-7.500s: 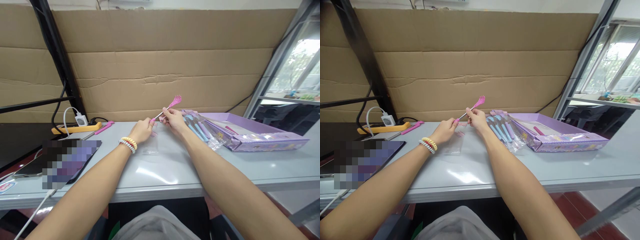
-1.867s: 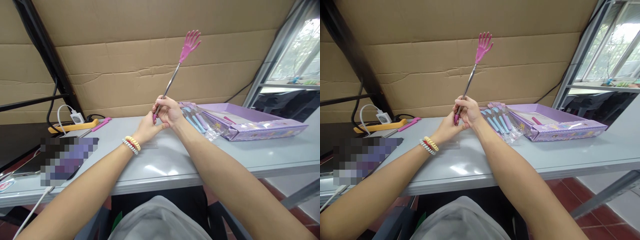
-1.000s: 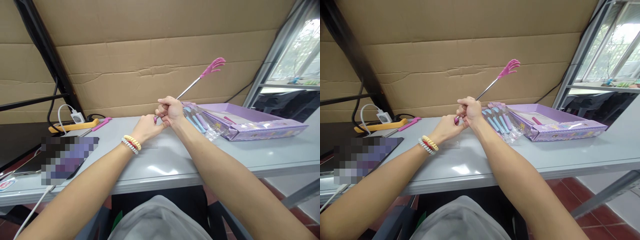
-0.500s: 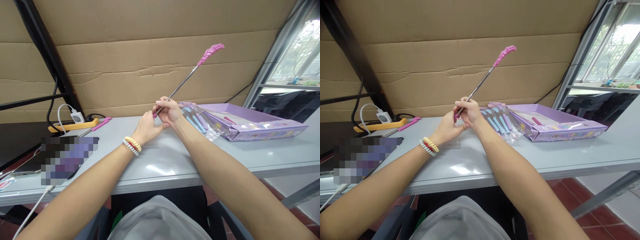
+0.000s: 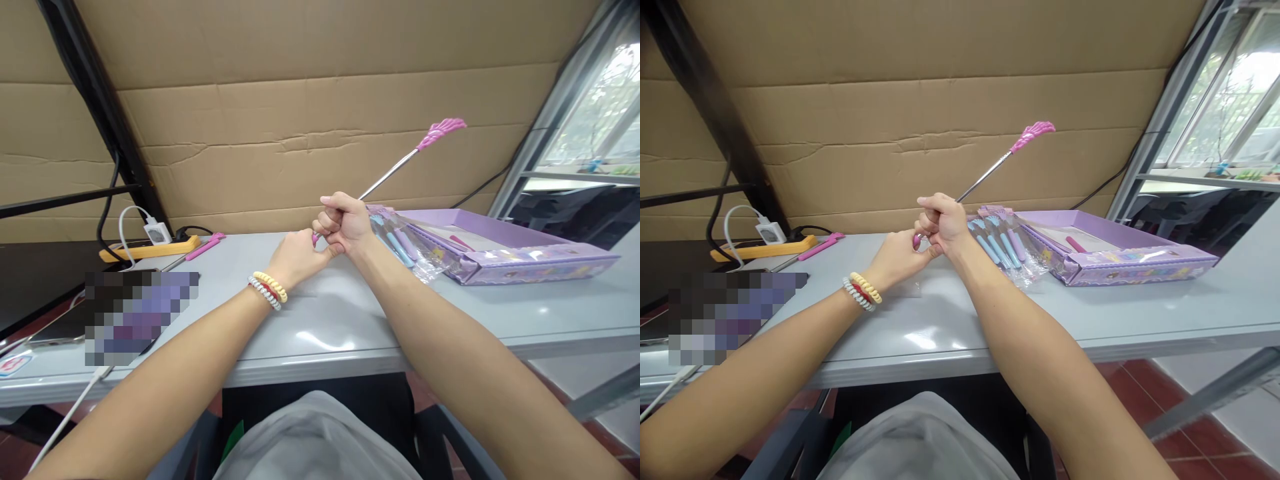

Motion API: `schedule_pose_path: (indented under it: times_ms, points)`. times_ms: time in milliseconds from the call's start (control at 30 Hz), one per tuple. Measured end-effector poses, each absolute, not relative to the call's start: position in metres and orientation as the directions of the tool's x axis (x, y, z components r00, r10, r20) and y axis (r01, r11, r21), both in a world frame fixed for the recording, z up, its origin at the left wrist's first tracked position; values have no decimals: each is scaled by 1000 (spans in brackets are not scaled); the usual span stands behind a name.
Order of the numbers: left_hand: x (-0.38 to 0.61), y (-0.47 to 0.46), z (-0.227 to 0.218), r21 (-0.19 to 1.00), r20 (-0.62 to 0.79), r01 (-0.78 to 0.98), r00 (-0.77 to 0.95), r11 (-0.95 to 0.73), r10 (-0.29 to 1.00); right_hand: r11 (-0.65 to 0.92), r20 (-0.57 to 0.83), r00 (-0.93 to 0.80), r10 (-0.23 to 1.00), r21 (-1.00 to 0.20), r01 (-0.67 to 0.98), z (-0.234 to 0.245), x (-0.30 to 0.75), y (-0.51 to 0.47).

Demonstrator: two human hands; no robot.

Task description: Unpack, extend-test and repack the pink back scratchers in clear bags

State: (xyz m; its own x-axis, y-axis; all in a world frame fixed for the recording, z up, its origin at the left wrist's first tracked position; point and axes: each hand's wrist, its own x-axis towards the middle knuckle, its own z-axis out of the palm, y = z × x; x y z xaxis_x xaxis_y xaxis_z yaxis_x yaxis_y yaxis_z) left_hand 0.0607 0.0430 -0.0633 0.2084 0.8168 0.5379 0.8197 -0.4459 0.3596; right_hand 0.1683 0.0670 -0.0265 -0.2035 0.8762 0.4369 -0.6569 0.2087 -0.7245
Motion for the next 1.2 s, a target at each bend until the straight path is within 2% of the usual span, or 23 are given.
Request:
schedule_pose_path:
  times_ms: [167,300,467,600,700,933,1200]
  points:
    - [54,46,-62,365,465,865,150,-344,872,191,369,-119,922,-700,-688,-25,169,69]
    - [50,48,-61,369,490,872,112,-322,865,242,436,-130,891,-696,-676,-26,169,68]
    - [50,48,-62,430,602,776,133,-460,787,254,515,-278,811,-738,-626,-29,170,67]
    - [50,52,-66,439,616,697,226,-567,755,286,532,-348,772,-779,-558,-33,170,70]
    - [50,53,-68,435,598,692,257,-576,759,309,528,-368,765,-803,-509,-35,170,71]
    - [51,49,-66,452,548,723,237,-523,802,264,487,-318,814,-796,-545,-31,169,66]
    - [52,44,-59,409,451,805,231,-430,862,214,419,-237,876,-780,-587,-28,166,65]
